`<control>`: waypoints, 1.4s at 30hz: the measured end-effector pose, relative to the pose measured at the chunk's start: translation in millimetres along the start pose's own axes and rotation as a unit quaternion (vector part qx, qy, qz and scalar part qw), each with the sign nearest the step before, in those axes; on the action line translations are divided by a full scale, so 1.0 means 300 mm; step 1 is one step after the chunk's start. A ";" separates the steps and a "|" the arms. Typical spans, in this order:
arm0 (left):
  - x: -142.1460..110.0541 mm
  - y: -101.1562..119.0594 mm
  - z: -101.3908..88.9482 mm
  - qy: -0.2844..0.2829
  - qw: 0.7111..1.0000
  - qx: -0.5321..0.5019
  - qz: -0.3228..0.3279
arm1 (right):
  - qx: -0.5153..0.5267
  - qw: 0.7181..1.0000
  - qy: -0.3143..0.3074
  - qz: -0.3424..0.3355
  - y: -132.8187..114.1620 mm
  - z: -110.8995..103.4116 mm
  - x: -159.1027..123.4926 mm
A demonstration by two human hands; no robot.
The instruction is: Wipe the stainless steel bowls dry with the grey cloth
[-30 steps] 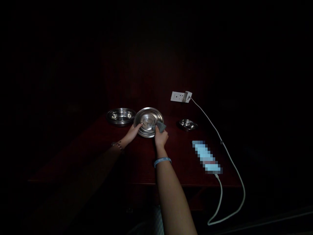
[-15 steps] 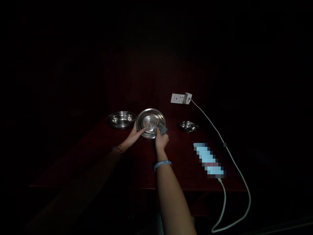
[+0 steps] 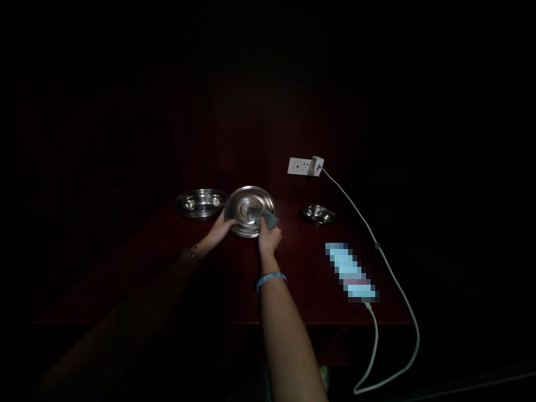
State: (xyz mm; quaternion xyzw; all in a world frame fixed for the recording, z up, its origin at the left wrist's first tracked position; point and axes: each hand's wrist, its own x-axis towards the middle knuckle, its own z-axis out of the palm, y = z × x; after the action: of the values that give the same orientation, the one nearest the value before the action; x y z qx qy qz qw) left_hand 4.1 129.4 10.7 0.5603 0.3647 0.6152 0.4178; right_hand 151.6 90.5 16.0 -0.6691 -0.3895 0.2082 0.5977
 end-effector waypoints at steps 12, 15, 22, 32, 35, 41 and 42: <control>0.002 0.006 -0.040 0.038 0.998 0.044 -0.034 | -0.060 0.998 -0.007 -0.027 -0.017 -0.026 -0.013; 0.007 -0.002 -0.025 0.042 0.998 0.031 -0.023 | -0.057 0.998 0.001 -0.032 -0.021 -0.033 -0.013; 0.007 -0.012 -0.006 0.024 0.999 -0.012 -0.024 | -0.062 0.997 0.020 -0.043 -0.019 -0.044 -0.018; 0.000 -0.023 0.011 -0.009 1.000 -0.025 0.017 | -0.065 0.997 0.036 -0.027 -0.013 -0.039 -0.011; 0.003 -0.026 0.011 0.001 0.999 -0.014 0.028 | -0.064 0.997 0.035 -0.039 -0.011 -0.036 -0.011; 0.007 -0.020 0.007 -0.005 1.000 -0.005 0.004 | -0.071 0.997 0.025 -0.031 -0.015 -0.034 -0.014; 0.007 -0.016 0.007 -0.003 1.000 -0.008 -0.001 | -0.070 0.997 0.024 -0.027 -0.016 -0.034 -0.014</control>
State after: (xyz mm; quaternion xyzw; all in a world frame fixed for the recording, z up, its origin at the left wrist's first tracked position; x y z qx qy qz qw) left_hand 6.5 133.2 7.2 0.5585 0.3590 0.6161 0.4238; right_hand 155.3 80.7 21.8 -0.7035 -0.4064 0.1480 0.5639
